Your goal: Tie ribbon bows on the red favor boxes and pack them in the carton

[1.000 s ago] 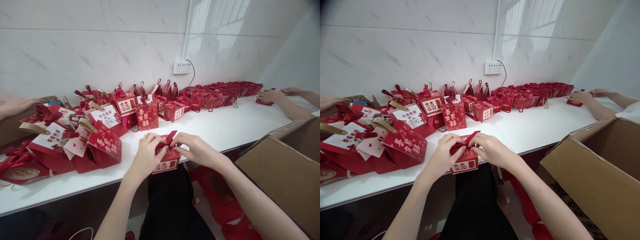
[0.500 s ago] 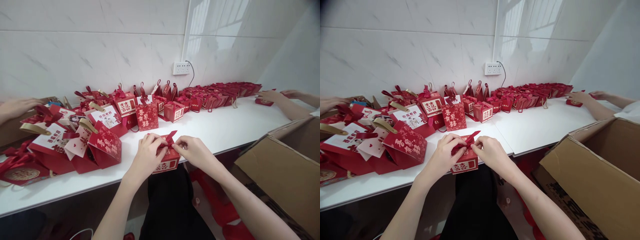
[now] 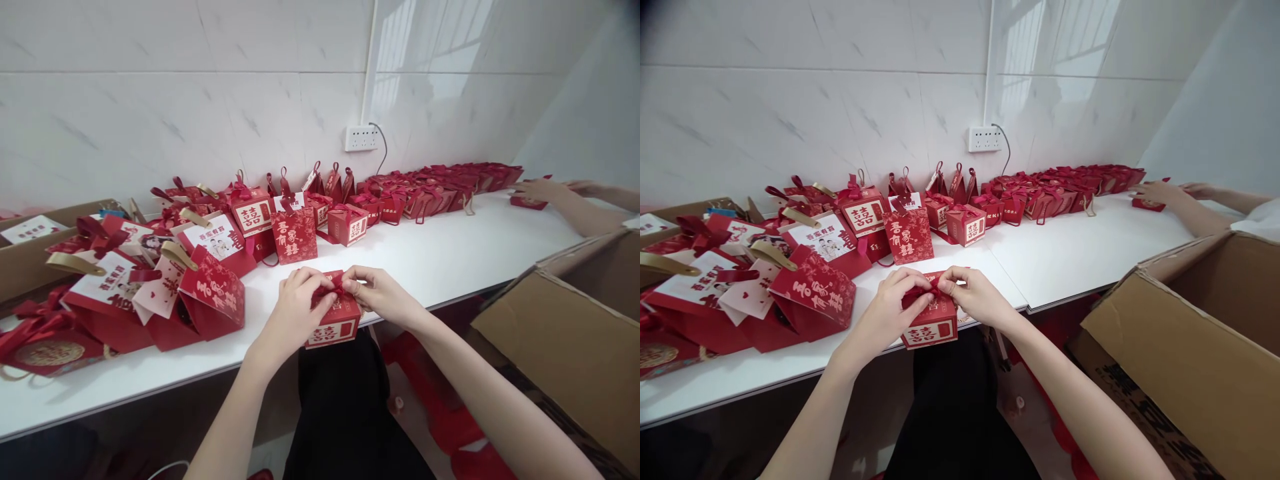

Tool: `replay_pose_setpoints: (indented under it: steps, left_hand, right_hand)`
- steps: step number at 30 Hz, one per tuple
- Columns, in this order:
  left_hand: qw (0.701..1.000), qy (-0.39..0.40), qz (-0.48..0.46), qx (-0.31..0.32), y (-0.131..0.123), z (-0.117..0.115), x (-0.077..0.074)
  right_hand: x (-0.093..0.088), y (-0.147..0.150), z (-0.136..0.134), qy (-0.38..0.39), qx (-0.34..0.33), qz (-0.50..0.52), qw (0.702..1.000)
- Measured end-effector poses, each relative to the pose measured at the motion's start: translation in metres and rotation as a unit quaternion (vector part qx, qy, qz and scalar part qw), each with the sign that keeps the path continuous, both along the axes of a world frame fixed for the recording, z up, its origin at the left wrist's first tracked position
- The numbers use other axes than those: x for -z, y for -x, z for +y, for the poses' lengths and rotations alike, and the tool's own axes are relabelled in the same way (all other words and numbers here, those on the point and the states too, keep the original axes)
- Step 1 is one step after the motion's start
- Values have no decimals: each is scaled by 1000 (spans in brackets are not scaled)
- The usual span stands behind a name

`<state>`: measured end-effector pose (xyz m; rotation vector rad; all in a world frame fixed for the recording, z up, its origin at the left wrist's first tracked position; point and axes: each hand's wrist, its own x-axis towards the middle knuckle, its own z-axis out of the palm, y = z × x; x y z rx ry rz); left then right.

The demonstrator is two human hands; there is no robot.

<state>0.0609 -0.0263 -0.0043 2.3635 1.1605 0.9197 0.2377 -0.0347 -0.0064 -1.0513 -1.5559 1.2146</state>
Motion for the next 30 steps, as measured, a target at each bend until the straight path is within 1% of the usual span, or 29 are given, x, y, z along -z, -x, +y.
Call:
replay_pose_setpoints:
  steps: [4,8,11,12,14,15,17,20,22,23,25,28,30]
  left_hand:
    - [1000,-8,-12,-1,-1,-1,1]
    - [1000,-4,-8,-4,-1,-2,0]
    - [1000,-4,-8,-3,-1,-2,1]
    - [1000,-3,-8,-5,-1,-2,1]
    - [1000,-2,-10,-9,-1,-1,2]
    - [1000,-1,-12,-11,-1,-1,2]
    - [1000,2,-13,-11,-1,-1,3]
    - [1000,7,-15,-8,-1,-1,4]
    - [1000,11,-17,-7,-1,-1,3]
    - [1000,14,-18,-8,-1,-1,3]
    - [1000,18,-16,-9,-1,-2,3]
    - [1000,20,-10,-8,-1,-2,3]
    - [1000,20,-7,-10,-2,-2,2]
  right_hand:
    - [-4,3,-3,-7,43,-38,998]
    - [-5,4,-6,6,60,-78,995]
    - [-5,4,-6,-10,75,-119,990]
    - [-5,4,-6,-17,74,-114,991]
    - [-6,4,-6,-17,58,-74,995]
    - [-7,3,-6,1,42,-43,998]
    - [-9,1,-6,78,-10,19,997]
    - [-10,-5,-4,219,-93,93,967]
    - [-9,-8,-2,261,-115,113,952]
    - [-9,-8,-1,265,-111,113,951]
    - [-9,-7,-1,252,-85,95,959]
    - [-11,-4,-3,210,-41,31,976]
    - [-13,-3,-5,180,-34,-20,983]
